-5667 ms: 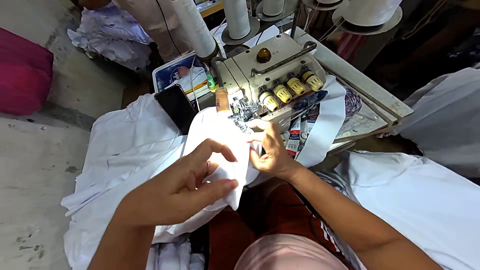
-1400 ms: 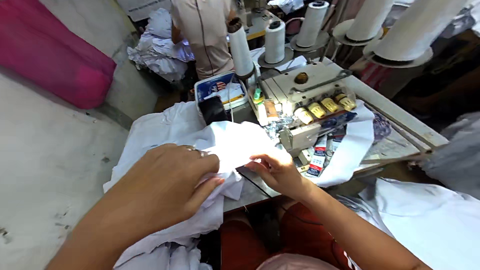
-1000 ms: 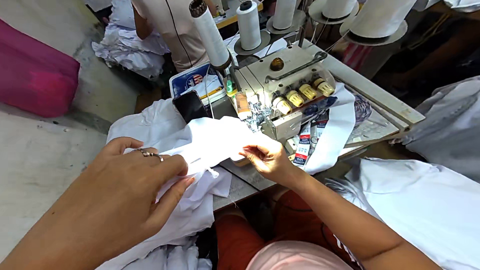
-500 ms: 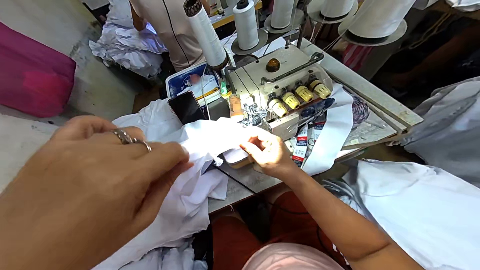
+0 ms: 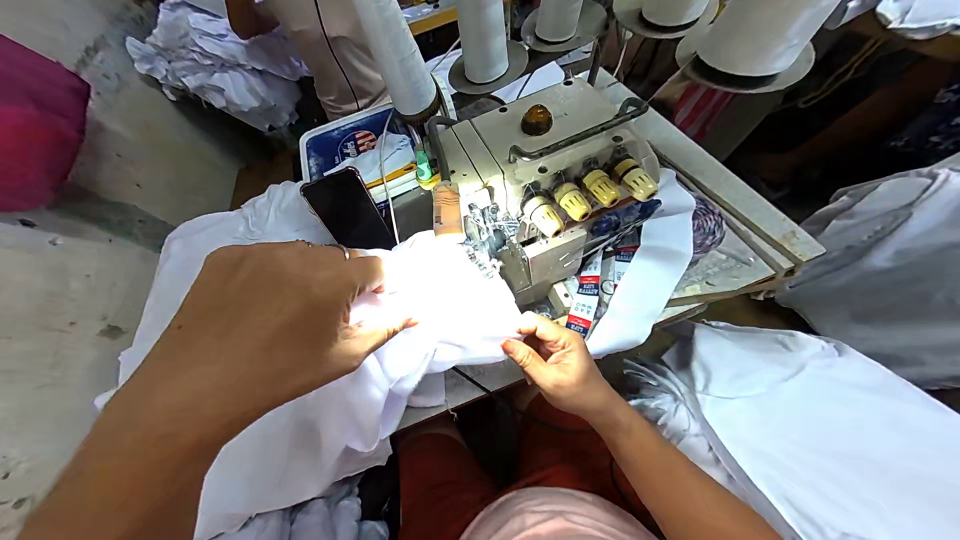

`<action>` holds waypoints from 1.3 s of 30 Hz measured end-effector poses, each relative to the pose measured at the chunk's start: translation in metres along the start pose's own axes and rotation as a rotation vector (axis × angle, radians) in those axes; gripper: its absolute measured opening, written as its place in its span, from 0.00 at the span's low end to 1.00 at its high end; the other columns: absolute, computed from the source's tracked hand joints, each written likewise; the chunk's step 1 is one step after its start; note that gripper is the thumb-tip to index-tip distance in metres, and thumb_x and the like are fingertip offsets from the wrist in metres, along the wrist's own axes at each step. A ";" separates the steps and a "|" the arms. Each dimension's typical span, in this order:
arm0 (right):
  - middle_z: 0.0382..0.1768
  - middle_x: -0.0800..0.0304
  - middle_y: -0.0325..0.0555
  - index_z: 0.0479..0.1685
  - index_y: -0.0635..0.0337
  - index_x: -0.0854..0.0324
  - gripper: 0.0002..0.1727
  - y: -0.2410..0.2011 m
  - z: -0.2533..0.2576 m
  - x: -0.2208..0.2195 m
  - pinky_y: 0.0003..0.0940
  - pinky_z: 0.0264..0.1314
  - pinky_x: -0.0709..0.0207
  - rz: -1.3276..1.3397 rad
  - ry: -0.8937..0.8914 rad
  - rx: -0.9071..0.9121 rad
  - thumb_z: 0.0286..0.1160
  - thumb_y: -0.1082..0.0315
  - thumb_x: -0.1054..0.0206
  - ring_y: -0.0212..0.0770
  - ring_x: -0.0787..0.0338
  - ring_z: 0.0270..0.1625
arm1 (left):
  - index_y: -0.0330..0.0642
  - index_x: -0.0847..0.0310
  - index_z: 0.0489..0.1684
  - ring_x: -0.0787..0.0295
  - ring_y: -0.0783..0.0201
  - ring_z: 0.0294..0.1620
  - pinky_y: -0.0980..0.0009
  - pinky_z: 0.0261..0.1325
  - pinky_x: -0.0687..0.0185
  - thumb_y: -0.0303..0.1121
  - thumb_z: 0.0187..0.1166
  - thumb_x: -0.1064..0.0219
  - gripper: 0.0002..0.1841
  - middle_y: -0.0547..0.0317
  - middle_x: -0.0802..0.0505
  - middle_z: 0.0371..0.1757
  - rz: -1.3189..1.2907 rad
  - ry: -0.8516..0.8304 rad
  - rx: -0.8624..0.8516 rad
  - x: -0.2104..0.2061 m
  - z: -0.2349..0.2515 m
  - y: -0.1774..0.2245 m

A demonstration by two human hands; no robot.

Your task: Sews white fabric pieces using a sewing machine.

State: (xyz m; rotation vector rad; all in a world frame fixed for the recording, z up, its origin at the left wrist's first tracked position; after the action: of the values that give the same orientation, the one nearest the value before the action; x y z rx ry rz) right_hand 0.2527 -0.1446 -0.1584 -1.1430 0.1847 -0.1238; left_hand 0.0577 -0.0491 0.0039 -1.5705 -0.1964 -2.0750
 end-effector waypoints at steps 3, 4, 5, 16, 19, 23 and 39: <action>0.35 0.17 0.34 0.35 0.71 0.17 0.06 0.004 0.007 -0.001 0.07 0.36 0.27 0.008 0.002 -0.007 0.77 0.75 0.35 0.11 0.23 0.32 | 0.45 0.24 0.13 0.24 0.56 0.14 0.59 0.16 0.40 0.55 0.74 0.40 0.24 0.59 0.25 0.13 -0.009 0.009 0.008 -0.010 0.006 0.004; 0.35 0.17 0.33 0.36 0.70 0.17 0.06 0.005 0.009 -0.002 0.07 0.35 0.27 0.011 0.004 -0.010 0.77 0.75 0.35 0.11 0.23 0.31 | 0.45 0.23 0.13 0.24 0.56 0.14 0.59 0.16 0.40 0.54 0.73 0.40 0.24 0.59 0.24 0.13 -0.013 0.000 0.016 -0.014 0.008 0.005; 0.34 0.17 0.33 0.36 0.70 0.17 0.06 0.006 0.010 -0.002 0.07 0.34 0.28 0.014 0.006 -0.015 0.77 0.74 0.35 0.11 0.24 0.31 | 0.46 0.23 0.12 0.24 0.57 0.13 0.60 0.15 0.41 0.54 0.72 0.40 0.24 0.60 0.26 0.12 -0.016 -0.014 0.028 -0.017 0.011 0.007; 0.30 0.18 0.26 0.38 0.63 0.18 0.04 0.020 0.025 -0.004 0.08 0.28 0.28 0.095 -0.017 -0.032 0.79 0.77 0.37 0.11 0.26 0.24 | 0.47 0.17 0.18 0.21 0.57 0.17 0.59 0.18 0.37 0.49 0.73 0.35 0.18 0.60 0.21 0.16 -0.202 -0.011 -0.020 -0.061 0.033 0.022; 0.30 0.18 0.29 0.40 0.64 0.18 0.04 0.023 0.029 -0.004 0.08 0.25 0.29 0.112 -0.027 -0.064 0.79 0.77 0.39 0.12 0.28 0.21 | 0.50 0.19 0.17 0.22 0.59 0.18 0.59 0.19 0.38 0.52 0.71 0.36 0.18 0.62 0.22 0.17 -0.227 -0.073 0.014 -0.066 0.037 0.022; 0.33 0.16 0.30 0.41 0.66 0.18 0.04 0.015 0.022 -0.003 0.08 0.28 0.27 0.057 -0.031 -0.012 0.80 0.75 0.37 0.11 0.25 0.25 | 0.51 0.15 0.18 0.20 0.60 0.19 0.60 0.20 0.36 0.59 0.70 0.36 0.22 0.63 0.20 0.16 -0.236 -0.049 -0.055 -0.059 0.034 0.029; 0.31 0.19 0.33 0.39 0.68 0.18 0.04 0.026 0.026 -0.001 0.09 0.28 0.27 0.021 -0.022 0.039 0.79 0.78 0.39 0.14 0.27 0.23 | 0.41 0.17 0.23 0.09 0.45 0.38 0.34 0.64 0.31 0.61 0.66 0.36 0.27 0.48 0.10 0.27 -0.198 -0.179 -0.111 -0.092 0.036 -0.030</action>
State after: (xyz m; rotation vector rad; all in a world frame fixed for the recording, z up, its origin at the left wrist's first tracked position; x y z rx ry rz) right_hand 0.2569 -0.1102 -0.1713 -1.1025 0.1738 -0.0953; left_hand 0.0911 0.0206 -0.0648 -1.8734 -0.3166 -2.1228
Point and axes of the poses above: each hand's wrist, its own z-axis towards the middle knuckle, its own x-axis out of the back of the hand, y = z × x, the point moved 4 cm from there along z, towards the middle knuckle
